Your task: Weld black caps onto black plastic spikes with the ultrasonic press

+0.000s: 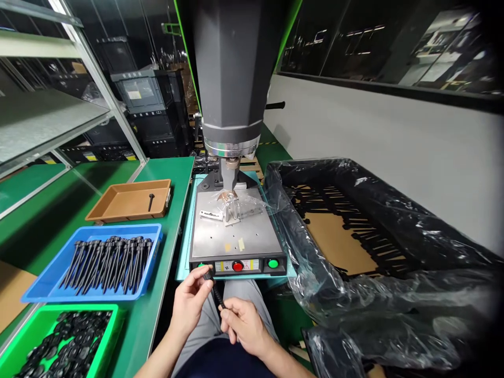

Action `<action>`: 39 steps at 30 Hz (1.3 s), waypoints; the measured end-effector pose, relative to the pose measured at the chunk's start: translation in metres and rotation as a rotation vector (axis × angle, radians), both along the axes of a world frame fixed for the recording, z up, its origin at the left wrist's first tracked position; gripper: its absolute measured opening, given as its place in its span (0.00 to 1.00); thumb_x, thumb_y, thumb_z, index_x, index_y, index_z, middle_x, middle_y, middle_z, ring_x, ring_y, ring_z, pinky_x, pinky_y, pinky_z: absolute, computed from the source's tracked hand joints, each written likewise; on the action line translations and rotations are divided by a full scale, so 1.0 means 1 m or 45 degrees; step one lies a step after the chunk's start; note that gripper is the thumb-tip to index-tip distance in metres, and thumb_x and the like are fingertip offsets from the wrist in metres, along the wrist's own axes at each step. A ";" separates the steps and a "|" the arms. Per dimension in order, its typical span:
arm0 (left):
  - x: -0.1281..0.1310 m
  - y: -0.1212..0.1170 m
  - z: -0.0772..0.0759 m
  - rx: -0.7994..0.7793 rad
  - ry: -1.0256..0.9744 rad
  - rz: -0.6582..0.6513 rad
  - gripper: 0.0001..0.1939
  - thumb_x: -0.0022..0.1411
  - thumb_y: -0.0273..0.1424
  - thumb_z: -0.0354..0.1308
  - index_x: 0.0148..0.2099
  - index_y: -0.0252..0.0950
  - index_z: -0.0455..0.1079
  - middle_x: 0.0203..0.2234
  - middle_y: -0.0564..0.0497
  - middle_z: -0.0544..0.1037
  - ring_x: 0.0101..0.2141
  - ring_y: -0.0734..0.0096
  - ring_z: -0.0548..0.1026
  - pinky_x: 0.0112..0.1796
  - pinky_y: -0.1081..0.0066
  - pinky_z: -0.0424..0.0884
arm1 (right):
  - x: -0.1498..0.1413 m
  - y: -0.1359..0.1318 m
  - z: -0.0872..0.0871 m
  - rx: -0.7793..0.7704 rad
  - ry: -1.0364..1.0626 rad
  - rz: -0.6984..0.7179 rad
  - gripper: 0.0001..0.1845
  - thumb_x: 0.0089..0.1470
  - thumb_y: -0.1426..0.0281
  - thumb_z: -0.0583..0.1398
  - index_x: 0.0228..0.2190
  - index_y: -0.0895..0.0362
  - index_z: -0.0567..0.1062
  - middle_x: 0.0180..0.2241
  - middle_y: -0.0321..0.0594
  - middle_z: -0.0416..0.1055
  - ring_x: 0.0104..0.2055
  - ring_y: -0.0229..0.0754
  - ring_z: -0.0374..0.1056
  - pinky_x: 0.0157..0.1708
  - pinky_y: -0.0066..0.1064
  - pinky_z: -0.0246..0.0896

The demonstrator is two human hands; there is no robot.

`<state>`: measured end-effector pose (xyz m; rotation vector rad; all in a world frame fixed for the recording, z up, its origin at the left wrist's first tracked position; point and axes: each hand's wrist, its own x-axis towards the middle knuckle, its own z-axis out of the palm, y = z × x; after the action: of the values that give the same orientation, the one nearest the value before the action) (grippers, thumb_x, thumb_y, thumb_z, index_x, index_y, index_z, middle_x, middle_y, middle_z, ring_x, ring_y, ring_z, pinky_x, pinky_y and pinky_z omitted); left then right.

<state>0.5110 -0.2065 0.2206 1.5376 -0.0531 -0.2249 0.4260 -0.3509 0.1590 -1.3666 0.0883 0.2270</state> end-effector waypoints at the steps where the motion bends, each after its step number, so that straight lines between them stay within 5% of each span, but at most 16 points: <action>1: 0.001 -0.002 0.000 0.004 0.002 -0.032 0.22 0.49 0.35 0.69 0.47 0.37 0.77 0.39 0.45 0.80 0.30 0.69 0.74 0.36 0.70 0.71 | 0.001 -0.001 0.001 0.025 0.007 -0.003 0.25 0.54 0.48 0.58 0.29 0.59 0.69 0.21 0.37 0.72 0.14 0.31 0.62 0.13 0.22 0.47; 4: 0.004 -0.009 0.000 0.001 0.056 -0.127 0.24 0.50 0.35 0.68 0.50 0.36 0.75 0.30 0.48 0.80 0.25 0.72 0.71 0.32 0.71 0.70 | 0.005 -0.006 0.003 0.092 0.043 0.006 0.25 0.51 0.47 0.60 0.31 0.59 0.68 0.21 0.36 0.73 0.14 0.32 0.63 0.13 0.21 0.47; 11: 0.026 -0.029 0.002 -0.040 0.069 -0.234 0.21 0.49 0.34 0.69 0.46 0.34 0.76 0.32 0.47 0.80 0.26 0.72 0.71 0.31 0.72 0.69 | 0.015 -0.025 0.005 0.107 0.025 0.013 0.25 0.52 0.49 0.61 0.32 0.59 0.68 0.22 0.38 0.74 0.16 0.34 0.67 0.16 0.22 0.53; 16: 0.034 -0.048 -0.003 0.015 0.012 -0.316 0.21 0.51 0.36 0.68 0.47 0.34 0.75 0.37 0.45 0.79 0.33 0.67 0.75 0.39 0.68 0.71 | 0.037 -0.042 0.016 0.212 -0.086 -0.102 0.25 0.56 0.52 0.60 0.46 0.58 0.70 0.32 0.42 0.76 0.25 0.38 0.72 0.24 0.27 0.64; 20: 0.030 -0.062 -0.011 0.237 -0.280 -0.434 0.17 0.56 0.36 0.63 0.48 0.37 0.75 0.47 0.43 0.76 0.43 0.61 0.75 0.49 0.60 0.69 | 0.061 -0.045 0.020 0.439 -0.053 -0.323 0.26 0.56 0.50 0.59 0.47 0.56 0.71 0.29 0.37 0.72 0.19 0.33 0.65 0.15 0.22 0.54; 24: 0.041 -0.065 -0.022 0.281 -0.478 -0.476 0.23 0.55 0.35 0.63 0.54 0.41 0.71 0.54 0.42 0.69 0.55 0.56 0.67 0.53 0.58 0.65 | 0.078 -0.052 0.010 0.432 -0.016 -0.470 0.24 0.52 0.52 0.63 0.43 0.57 0.74 0.27 0.36 0.70 0.17 0.29 0.58 0.13 0.21 0.47; 31: 0.130 -0.073 -0.026 0.075 -0.141 0.003 0.25 0.54 0.39 0.65 0.53 0.36 0.69 0.52 0.41 0.71 0.50 0.60 0.70 0.49 0.64 0.65 | 0.117 -0.090 -0.004 0.457 0.101 -0.693 0.24 0.42 0.55 0.70 0.37 0.57 0.74 0.28 0.37 0.73 0.21 0.31 0.62 0.16 0.21 0.54; 34: 0.156 -0.088 -0.018 -0.068 0.027 -0.049 0.27 0.50 0.39 0.68 0.51 0.35 0.70 0.50 0.42 0.73 0.48 0.62 0.71 0.45 0.68 0.66 | 0.140 -0.099 -0.006 0.538 0.190 -0.700 0.19 0.44 0.61 0.70 0.35 0.56 0.72 0.27 0.35 0.73 0.20 0.31 0.62 0.16 0.20 0.53; 39: 0.166 -0.106 -0.008 -0.329 0.278 -0.101 0.23 0.42 0.36 0.73 0.40 0.33 0.72 0.31 0.50 0.77 0.32 0.75 0.74 0.32 0.77 0.67 | 0.172 -0.102 -0.007 0.580 0.312 -0.599 0.11 0.50 0.64 0.66 0.31 0.57 0.70 0.25 0.39 0.73 0.17 0.31 0.60 0.13 0.19 0.49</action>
<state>0.6768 -0.3123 0.2130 1.2478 0.0285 -0.4315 0.5984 -0.4524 0.1521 -0.8293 0.5258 0.0122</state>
